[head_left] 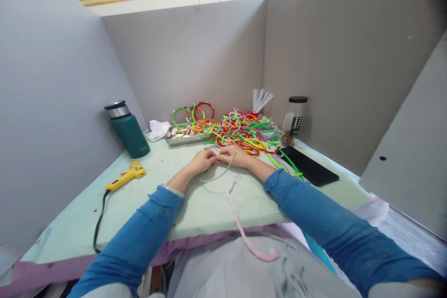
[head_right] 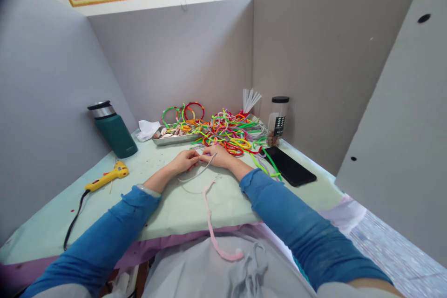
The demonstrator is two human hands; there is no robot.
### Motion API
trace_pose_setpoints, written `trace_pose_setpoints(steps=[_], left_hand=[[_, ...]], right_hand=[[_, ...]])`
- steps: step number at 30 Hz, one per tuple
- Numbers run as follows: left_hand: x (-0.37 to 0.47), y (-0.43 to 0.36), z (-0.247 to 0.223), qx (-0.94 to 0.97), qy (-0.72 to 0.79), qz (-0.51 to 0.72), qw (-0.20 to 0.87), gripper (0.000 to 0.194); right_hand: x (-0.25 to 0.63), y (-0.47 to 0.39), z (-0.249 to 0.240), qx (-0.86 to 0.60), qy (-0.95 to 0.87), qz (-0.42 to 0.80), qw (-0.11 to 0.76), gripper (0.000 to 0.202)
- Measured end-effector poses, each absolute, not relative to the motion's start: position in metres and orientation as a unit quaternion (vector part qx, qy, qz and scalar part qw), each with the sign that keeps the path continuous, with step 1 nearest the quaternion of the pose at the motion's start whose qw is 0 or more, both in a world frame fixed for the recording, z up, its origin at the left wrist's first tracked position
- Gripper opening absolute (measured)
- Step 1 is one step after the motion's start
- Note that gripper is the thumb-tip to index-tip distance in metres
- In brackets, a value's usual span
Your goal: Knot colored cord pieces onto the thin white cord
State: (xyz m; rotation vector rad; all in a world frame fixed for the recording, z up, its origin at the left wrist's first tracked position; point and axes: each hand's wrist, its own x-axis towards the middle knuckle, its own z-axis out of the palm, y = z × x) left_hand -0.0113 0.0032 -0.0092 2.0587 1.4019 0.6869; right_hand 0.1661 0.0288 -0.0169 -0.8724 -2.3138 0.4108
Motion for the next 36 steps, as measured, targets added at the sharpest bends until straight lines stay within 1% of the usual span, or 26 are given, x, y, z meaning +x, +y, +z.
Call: trace_pose_setpoints(steps=[9, 22, 36], left_hand=[[-0.0096, -0.0003, -0.0055, 0.769, 0.521, 0.253, 0.272, 0.023], [-0.0111, 0.0007, -0.0065, 0.777, 0.519, 0.246, 0.259, 0.023], [-0.0107, 0.0002, -0.0068, 0.783, 0.521, 0.247, 0.234, 0.024]], right_hand=[[0.1665, 0.0289, -0.0174, -0.331, -0.876, 0.159, 0.313, 0.030], [0.1666, 0.0301, -0.0182, -0.331, -0.877, 0.165, 0.307, 0.035], [0.1665, 0.0266, -0.0140, -0.339, -0.877, 0.182, 0.289, 0.032]])
